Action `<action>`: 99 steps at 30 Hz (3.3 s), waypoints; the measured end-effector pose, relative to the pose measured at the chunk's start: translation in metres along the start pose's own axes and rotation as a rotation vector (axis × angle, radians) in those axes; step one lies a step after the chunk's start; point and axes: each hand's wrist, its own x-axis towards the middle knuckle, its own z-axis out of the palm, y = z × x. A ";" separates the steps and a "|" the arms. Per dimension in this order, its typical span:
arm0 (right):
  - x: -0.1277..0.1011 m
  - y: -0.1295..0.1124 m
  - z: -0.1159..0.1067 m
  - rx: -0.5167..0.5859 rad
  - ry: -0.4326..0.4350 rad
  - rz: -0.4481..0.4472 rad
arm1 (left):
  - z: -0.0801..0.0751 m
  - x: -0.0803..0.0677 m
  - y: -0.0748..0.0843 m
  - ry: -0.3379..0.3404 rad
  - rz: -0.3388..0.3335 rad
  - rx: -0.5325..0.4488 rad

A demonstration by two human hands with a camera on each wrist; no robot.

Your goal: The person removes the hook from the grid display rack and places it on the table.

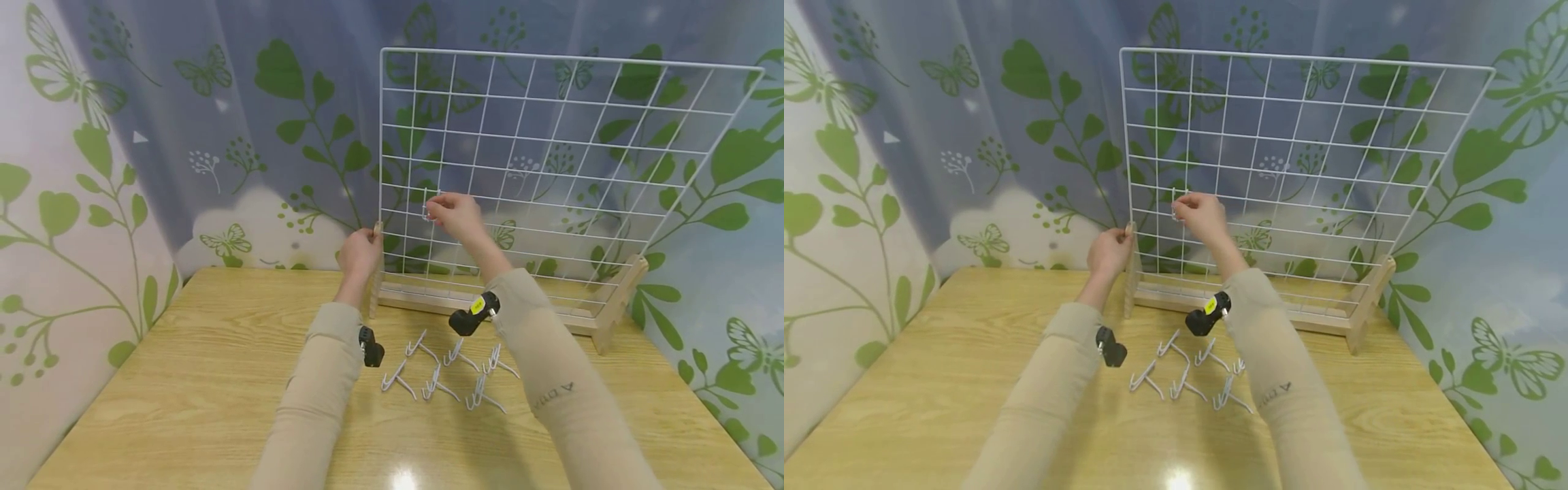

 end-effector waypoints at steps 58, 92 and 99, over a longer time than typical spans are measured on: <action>-0.061 0.053 -0.063 0.014 -0.041 -0.062 | 0.001 -0.001 0.003 0.017 -0.027 0.007; -0.155 0.165 -0.113 -0.045 -0.334 0.090 | -0.001 -0.003 0.003 0.006 -0.018 0.005; -0.169 0.183 -0.112 -0.034 -0.420 0.107 | -0.001 -0.002 0.002 -0.003 -0.006 0.003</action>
